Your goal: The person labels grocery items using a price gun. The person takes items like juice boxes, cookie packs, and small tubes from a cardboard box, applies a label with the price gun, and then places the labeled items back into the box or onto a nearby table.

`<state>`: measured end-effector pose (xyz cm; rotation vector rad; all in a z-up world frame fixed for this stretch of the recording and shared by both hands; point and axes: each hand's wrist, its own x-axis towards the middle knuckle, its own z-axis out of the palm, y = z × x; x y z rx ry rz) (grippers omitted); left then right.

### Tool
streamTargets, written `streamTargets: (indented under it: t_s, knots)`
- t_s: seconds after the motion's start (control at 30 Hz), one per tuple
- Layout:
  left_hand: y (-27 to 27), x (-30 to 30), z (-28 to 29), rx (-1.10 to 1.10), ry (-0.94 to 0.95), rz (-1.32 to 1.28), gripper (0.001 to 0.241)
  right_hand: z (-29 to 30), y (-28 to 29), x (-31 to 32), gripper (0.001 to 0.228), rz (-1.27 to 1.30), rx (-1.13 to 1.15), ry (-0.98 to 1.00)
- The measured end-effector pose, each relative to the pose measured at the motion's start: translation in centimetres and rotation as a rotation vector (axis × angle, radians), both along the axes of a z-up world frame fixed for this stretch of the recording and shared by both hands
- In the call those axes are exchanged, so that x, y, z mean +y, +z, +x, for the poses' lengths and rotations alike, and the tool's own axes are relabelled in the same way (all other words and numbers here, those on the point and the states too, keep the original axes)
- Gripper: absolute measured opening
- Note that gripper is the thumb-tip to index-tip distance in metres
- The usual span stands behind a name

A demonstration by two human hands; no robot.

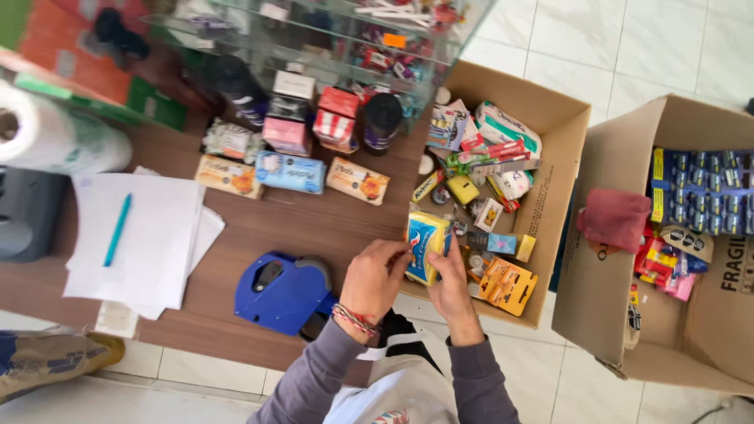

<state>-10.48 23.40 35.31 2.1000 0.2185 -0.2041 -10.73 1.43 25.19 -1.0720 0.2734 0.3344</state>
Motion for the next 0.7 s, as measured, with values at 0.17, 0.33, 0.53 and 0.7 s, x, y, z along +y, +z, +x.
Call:
streamTargets:
  t_s: [0.17,0.33,0.53,0.7]
  knots:
    - [2.1,6.1,-0.9,0.146,-0.009,-0.071,0.019,-0.6,3.7,5.7,0.084,0.071,0.006,0.046]
    - [3.4,10.9,-1.5,0.317,0.019,-0.085,0.019,0.0,10.9,12.2,0.095,-0.087,-0.15,0.14]
    - [5.6,13.6,-1.6,0.413,0.453,-1.011,0.05,1.6,13.7,14.4,0.114,-0.699,-0.512,0.292]
    - [9.0,16.3,-2.2,0.217,0.339,-0.566,0.096,2.2,12.7,14.4,0.101,-1.014,-0.643,0.526]
